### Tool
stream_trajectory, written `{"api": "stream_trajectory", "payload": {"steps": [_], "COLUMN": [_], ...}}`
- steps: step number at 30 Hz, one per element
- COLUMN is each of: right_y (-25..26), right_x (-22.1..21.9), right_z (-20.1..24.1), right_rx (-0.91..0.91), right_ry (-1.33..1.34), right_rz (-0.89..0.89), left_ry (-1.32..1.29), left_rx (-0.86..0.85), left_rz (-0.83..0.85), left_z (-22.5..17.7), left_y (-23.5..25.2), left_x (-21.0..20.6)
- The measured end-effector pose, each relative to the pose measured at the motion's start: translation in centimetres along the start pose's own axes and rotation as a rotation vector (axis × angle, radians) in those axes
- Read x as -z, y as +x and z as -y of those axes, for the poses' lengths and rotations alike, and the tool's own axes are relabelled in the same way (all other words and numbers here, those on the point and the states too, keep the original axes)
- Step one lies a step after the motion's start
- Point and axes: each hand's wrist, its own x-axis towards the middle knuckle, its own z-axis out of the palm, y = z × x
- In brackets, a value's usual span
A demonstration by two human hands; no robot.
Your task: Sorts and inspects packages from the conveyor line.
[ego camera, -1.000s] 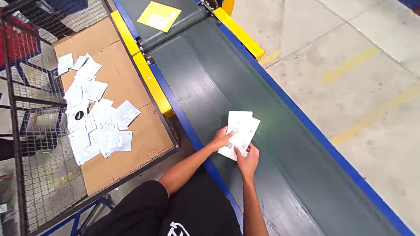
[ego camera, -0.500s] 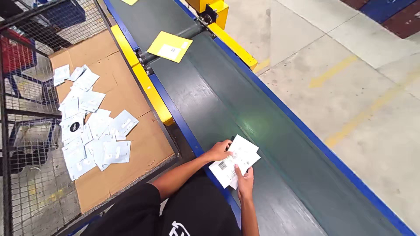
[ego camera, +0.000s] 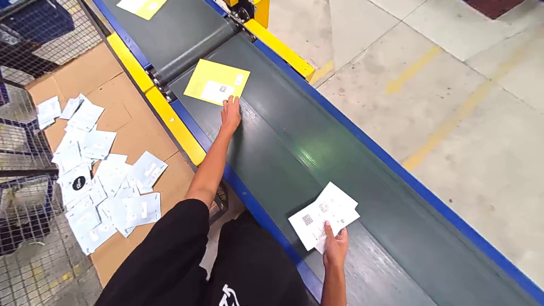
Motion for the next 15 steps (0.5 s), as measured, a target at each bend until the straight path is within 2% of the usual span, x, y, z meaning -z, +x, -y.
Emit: {"api": "stream_trajectory", "payload": {"steps": [3,6,10,15], "right_y": [0.2,0.3,0.8,0.7], "right_x": [0.4,1.0,1.6,1.6], "right_z": [0.3,0.1,0.1,0.8], "right_rx": [0.003,0.008,0.031,0.049], "right_ry": [0.014,-0.002,-0.030,-0.058], "right_rz": [-0.039,-0.050,-0.050,0.039], "left_ry": [0.110,0.180,0.171,0.065], "left_rx": [-0.082,-0.107,-0.152,-0.212], "left_rz": [0.120,0.174,0.147,0.127], "left_z": [-0.4,-2.6,-5.5,-7.4], "left_y": [0.6,-1.5,-6.5,-14.2], "left_x": [-1.0,-2.8,-5.1,-6.2]}}
